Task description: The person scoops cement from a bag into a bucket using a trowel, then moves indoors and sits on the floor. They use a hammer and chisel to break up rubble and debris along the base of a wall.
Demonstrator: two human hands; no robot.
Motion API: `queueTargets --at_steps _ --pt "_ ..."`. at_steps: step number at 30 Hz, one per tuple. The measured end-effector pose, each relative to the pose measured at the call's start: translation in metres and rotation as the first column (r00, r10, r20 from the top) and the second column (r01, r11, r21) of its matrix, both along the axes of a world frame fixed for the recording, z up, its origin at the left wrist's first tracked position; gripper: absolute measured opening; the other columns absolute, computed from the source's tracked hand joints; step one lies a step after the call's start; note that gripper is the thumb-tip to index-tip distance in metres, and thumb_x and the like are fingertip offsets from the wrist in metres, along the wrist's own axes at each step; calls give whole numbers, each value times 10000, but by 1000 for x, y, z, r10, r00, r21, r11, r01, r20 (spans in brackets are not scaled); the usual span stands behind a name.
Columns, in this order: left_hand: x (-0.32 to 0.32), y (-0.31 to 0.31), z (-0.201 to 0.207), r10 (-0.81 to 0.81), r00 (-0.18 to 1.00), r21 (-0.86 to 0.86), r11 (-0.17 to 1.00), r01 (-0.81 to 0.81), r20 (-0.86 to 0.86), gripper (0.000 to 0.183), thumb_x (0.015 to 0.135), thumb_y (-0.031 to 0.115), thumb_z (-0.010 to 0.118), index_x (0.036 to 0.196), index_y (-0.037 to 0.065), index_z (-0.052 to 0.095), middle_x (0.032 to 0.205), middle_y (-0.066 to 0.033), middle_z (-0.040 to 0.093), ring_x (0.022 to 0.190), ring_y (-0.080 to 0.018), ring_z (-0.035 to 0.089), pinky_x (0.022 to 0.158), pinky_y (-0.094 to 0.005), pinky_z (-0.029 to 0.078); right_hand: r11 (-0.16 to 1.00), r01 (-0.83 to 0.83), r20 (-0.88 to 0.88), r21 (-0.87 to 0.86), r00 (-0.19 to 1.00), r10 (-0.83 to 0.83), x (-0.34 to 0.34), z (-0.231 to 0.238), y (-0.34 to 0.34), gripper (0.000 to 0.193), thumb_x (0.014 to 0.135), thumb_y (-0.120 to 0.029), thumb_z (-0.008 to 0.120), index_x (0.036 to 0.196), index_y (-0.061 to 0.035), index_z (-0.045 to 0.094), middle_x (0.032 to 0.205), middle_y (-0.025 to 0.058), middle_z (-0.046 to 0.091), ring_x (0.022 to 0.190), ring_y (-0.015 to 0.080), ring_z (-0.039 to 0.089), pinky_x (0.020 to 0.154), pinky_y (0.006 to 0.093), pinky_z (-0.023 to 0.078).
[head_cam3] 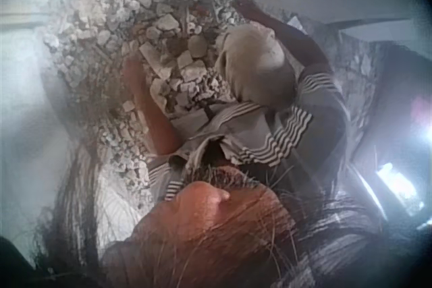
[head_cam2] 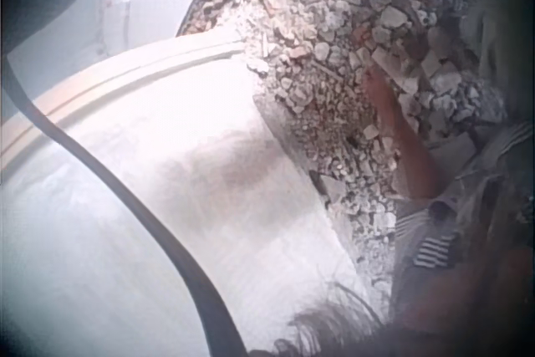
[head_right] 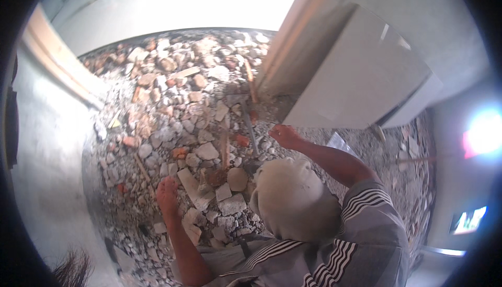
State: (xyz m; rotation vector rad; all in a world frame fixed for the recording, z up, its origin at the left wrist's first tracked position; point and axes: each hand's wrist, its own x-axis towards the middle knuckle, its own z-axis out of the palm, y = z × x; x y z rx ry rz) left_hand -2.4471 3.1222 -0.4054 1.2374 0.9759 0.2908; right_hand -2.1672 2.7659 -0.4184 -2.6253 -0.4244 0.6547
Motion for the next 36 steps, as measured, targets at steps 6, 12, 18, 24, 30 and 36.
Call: queueTargets --at_steps 6,12,18,24,30,36 --pt "-15 -4 22 37 988 185 983 -9 -148 372 932 323 590 1083 -16 605 974 -100 652 903 -179 596 803 -310 460 981 -177 -179 84 966 189 -5 -43 75 448 810 -397 667 1044 -23 591 831 151 646 752 272 652 624 429 496" --pt "-25 -16 37 -19 975 278 957 81 -221 464 896 361 616 1135 -36 595 1072 -168 662 973 -231 641 853 -336 480 907 391 -488 160 829 -272 -14 -60 81 261 767 -151 657 927 -31 490 717 84 538 528 189 540 425 343 436" --pt "-21 -16 48 -66 972 319 938 138 -227 509 866 412 638 1131 -20 593 1058 -249 643 1025 -338 630 832 -398 489 746 612 -494 261 749 -442 -17 -1 85 168 804 -142 624 812 -53 483 580 21 455 378 126 402 322 299 313" --pt "-14 -17 42 -92 938 334 919 208 -333 495 867 373 645 1146 -31 584 1063 -209 659 978 -281 653 833 -362 495 769 139 -231 624 973 13 8 105 148 235 913 -227 550 796 -30 498 500 -17 435 353 92 386 329 262 303" --pt "-17 -25 34 -118 959 324 924 201 -260 536 846 426 652 1123 -30 595 989 -233 647 915 -337 632 797 -397 487 457 60 -75 888 997 15 67 102 213 280 961 -264 496 796 -39 507 551 -10 471 423 96 442 384 274 342" --pt "-25 -25 36 -93 942 394 892 223 -321 525 848 415 654 1113 -34 600 1012 -229 647 930 -342 628 800 -400 488 983 -20 55 182 998 10 76 -48 209 442 928 -396 510 882 39 572 755 155 610 703 244 627 617 391 469"
